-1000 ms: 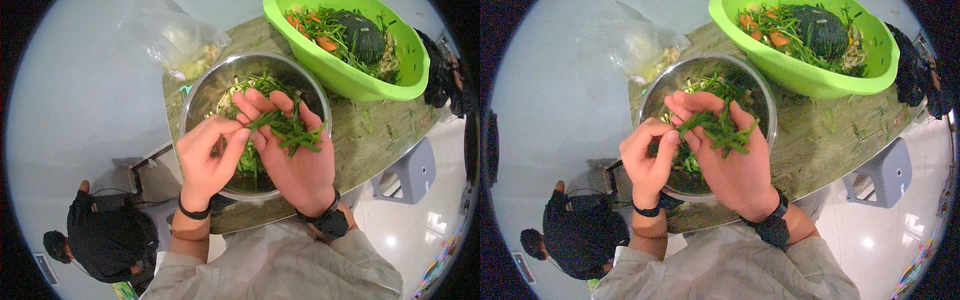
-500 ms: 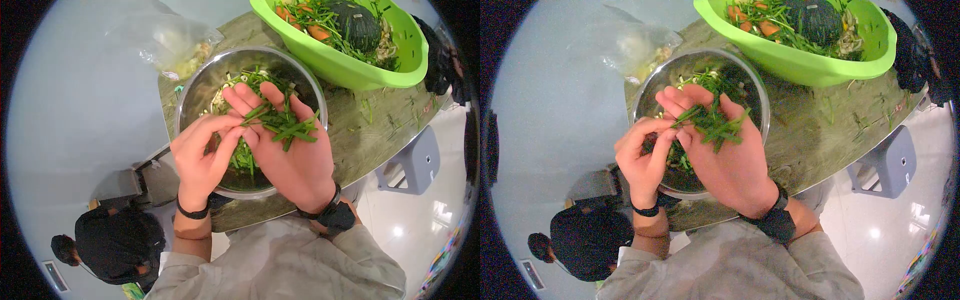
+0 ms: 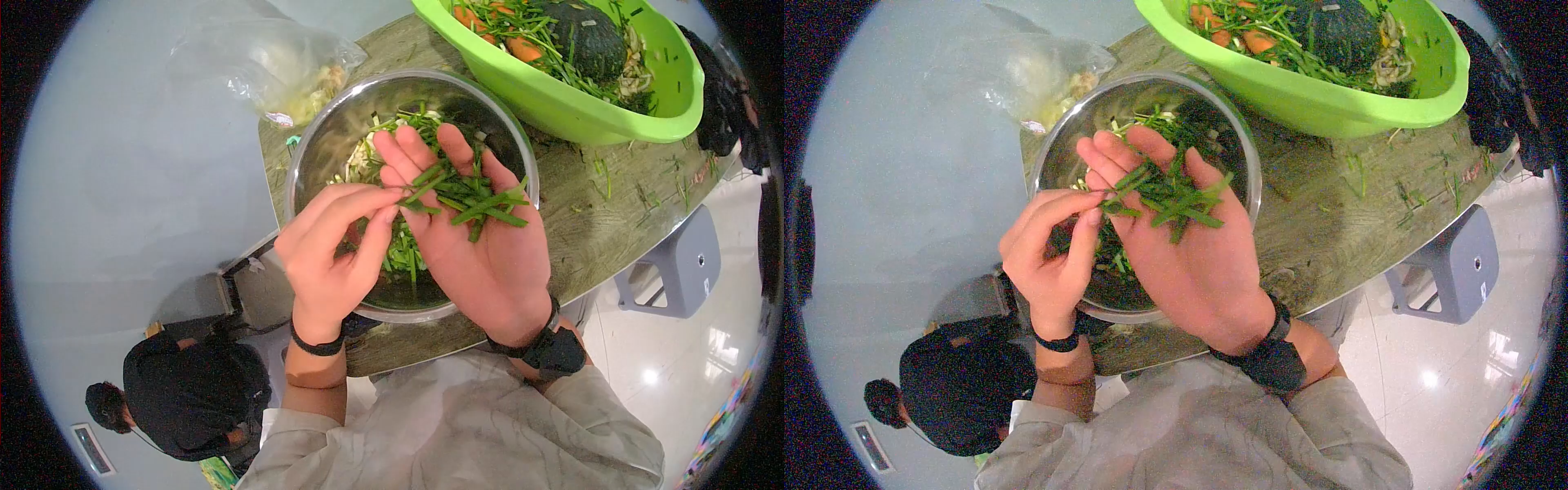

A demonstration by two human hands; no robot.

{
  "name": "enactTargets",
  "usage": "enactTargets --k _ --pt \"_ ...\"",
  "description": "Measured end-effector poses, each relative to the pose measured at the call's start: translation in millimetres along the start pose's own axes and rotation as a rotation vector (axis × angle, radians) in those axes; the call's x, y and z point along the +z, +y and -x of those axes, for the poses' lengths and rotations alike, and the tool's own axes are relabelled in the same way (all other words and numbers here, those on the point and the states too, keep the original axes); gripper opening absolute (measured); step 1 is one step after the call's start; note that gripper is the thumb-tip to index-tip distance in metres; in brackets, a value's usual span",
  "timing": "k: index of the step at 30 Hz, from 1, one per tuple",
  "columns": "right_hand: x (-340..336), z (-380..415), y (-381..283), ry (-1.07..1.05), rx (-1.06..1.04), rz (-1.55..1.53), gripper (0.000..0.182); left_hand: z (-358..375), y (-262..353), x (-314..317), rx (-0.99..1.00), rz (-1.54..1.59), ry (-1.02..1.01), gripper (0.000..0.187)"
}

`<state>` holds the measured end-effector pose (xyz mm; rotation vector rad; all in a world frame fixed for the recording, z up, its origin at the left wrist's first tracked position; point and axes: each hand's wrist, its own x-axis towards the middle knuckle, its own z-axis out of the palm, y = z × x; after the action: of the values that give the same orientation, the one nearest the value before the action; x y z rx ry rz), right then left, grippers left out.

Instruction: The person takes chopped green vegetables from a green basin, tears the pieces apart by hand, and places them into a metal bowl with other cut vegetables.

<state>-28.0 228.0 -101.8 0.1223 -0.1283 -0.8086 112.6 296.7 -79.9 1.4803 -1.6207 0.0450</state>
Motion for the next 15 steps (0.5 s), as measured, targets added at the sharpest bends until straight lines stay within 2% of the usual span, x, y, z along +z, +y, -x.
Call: enactTargets --k 15 --pt "-0.6 -0.6 0.7 -0.003 0.012 -0.006 0.04 -0.2 1.5 -3.4 0.277 -0.229 0.051 0.021"
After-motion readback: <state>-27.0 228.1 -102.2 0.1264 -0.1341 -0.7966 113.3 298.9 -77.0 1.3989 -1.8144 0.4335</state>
